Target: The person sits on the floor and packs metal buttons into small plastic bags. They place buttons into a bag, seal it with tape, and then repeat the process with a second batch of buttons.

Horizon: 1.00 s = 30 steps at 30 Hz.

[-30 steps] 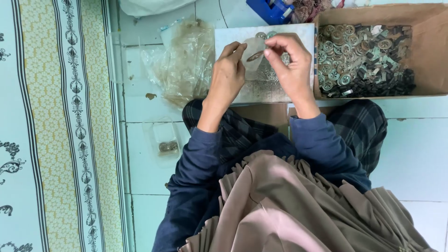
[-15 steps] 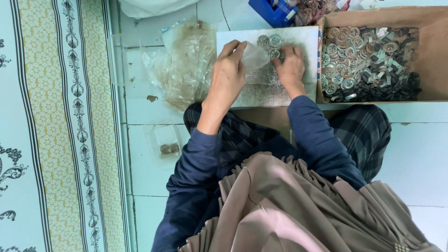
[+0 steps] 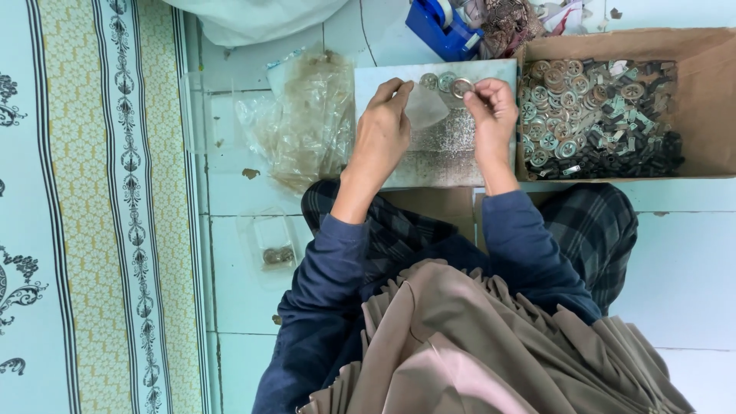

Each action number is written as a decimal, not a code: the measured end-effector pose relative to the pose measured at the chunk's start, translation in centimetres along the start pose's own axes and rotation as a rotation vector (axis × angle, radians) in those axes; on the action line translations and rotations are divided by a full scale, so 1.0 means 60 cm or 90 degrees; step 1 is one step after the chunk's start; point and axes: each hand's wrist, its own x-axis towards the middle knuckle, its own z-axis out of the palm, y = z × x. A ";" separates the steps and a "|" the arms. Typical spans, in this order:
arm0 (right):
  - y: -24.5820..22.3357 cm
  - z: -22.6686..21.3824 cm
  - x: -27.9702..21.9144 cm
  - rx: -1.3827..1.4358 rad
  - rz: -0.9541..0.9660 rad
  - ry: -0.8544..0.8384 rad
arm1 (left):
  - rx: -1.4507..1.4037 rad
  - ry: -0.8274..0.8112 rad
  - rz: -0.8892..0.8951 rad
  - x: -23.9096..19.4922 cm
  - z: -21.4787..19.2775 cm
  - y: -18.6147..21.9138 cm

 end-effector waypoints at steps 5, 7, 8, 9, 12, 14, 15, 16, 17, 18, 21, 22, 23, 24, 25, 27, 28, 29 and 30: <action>-0.135 0.023 -0.032 0.035 -0.202 -0.081 | -0.024 0.021 0.007 0.016 0.018 -0.010; -0.165 0.034 -0.035 -0.024 -0.243 -0.128 | -0.029 0.036 0.012 0.023 0.010 0.001; -0.173 0.039 -0.033 -0.080 -0.280 -0.152 | -0.040 0.034 0.011 0.027 0.004 0.009; -0.181 0.045 -0.031 -0.137 -0.315 -0.175 | -0.052 0.032 0.009 0.029 -0.004 0.017; -0.157 0.043 -0.008 -0.058 -0.292 -0.123 | -0.043 0.011 -0.002 0.023 -0.049 0.058; -0.098 0.033 0.029 -0.036 -0.265 -0.078 | -0.047 0.014 -0.014 0.013 -0.079 0.079; -0.068 0.028 0.048 -0.015 -0.240 -0.031 | -0.051 0.018 -0.023 0.009 -0.094 0.090; -0.046 0.023 0.058 -0.015 -0.240 -0.032 | -0.050 0.018 -0.024 0.010 -0.090 0.084; -0.024 0.019 0.068 -0.102 -0.215 -0.036 | -0.044 0.026 -0.033 0.012 -0.087 0.078; -0.002 0.015 0.078 -0.190 -0.190 -0.039 | -0.038 0.033 -0.042 0.014 -0.085 0.072; 0.068 0.009 0.099 -0.413 0.040 -0.140 | 0.024 0.005 -0.043 0.030 -0.017 -0.010; 0.113 0.000 0.105 -0.413 0.041 -0.141 | 0.024 0.005 -0.044 0.028 -0.017 -0.011; 0.158 -0.007 0.113 -0.472 0.003 -0.167 | 0.020 0.009 -0.043 0.029 -0.017 -0.012; 0.202 -0.014 0.122 -0.532 -0.035 -0.193 | 0.015 0.014 -0.042 0.030 -0.018 -0.013; 0.186 -0.009 0.120 -0.531 -0.034 -0.193 | 0.016 0.013 -0.043 0.027 -0.033 0.008; 0.154 0.003 0.116 -0.670 -0.005 -0.236 | -0.043 0.010 -0.052 0.020 -0.065 0.048; 0.144 0.007 0.116 -0.669 -0.005 -0.238 | -0.042 0.011 -0.054 0.013 -0.077 0.064; 0.133 0.011 0.117 -0.676 0.024 -0.243 | -0.055 0.014 -0.043 0.007 -0.090 0.080; 0.123 0.016 0.117 -0.683 0.052 -0.247 | -0.068 0.018 -0.032 0.001 -0.103 0.096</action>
